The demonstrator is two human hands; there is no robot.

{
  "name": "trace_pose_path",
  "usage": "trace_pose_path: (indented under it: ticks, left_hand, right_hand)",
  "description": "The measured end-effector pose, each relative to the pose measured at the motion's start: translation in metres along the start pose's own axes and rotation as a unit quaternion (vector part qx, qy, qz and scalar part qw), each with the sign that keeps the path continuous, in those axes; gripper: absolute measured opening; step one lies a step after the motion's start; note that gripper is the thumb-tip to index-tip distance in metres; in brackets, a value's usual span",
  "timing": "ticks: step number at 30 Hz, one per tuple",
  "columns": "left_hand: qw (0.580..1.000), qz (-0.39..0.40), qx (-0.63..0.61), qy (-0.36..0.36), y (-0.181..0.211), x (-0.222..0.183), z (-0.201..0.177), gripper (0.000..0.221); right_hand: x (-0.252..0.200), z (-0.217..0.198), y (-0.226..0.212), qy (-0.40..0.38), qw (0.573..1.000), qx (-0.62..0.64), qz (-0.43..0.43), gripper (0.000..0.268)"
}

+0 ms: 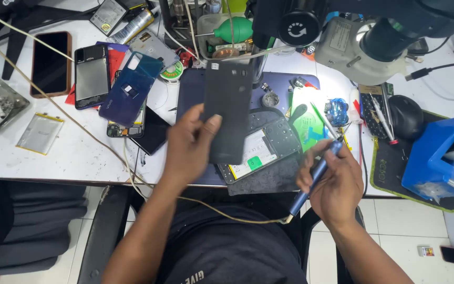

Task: The person is applying adhesive to the frame of a smartphone and then carefully attaching and pressing down the back cover to complete the reassembly.

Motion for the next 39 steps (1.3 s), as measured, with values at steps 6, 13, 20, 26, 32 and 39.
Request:
trace_pose_path:
  ticks: [6,13,20,26,32,39]
  left_hand:
    - [0.944,-0.031,0.327,-0.031,-0.016,0.024,-0.038,0.044]
    - [0.883,0.287,0.367,0.054,0.039,-0.011,0.001,0.03]
    - [0.935,-0.012,0.096,-0.342,0.024,-0.085,0.115,0.04]
    - [0.891,-0.111,0.033,-0.438,0.025,-0.101,0.126,0.051]
    - [0.907,-0.143,0.018,-0.395,0.016,-0.104,0.121,0.049]
    - [0.923,-0.166,-0.023,-0.348,-0.003,-0.112,0.135,0.034]
  right_hand:
    - [-0.005,0.008,-0.004,-0.047,0.998,-0.038,-0.027,0.045]
    - [-0.01,0.016,-0.021,-0.088,0.995,-0.003,-0.046,0.046]
    - [-0.029,0.01,-0.027,-0.147,0.983,0.111,-0.001,0.029]
    - [-0.038,0.001,-0.028,-0.109,0.994,0.025,-0.013,0.046]
    - [-0.033,-0.011,-0.012,-0.08,0.997,-0.008,-0.005,0.049]
    - [-0.035,0.007,-0.038,-0.063,0.996,0.006,-0.064,0.059]
Point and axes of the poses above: each hand's wrist, its own x-axis towards the middle knuckle, its own z-axis out of the palm, y = z × x, the point moved 6 cm from there along x, towards the middle knuckle, and after that the axes turned 14 degrees about -x, right-handed, at the moved point
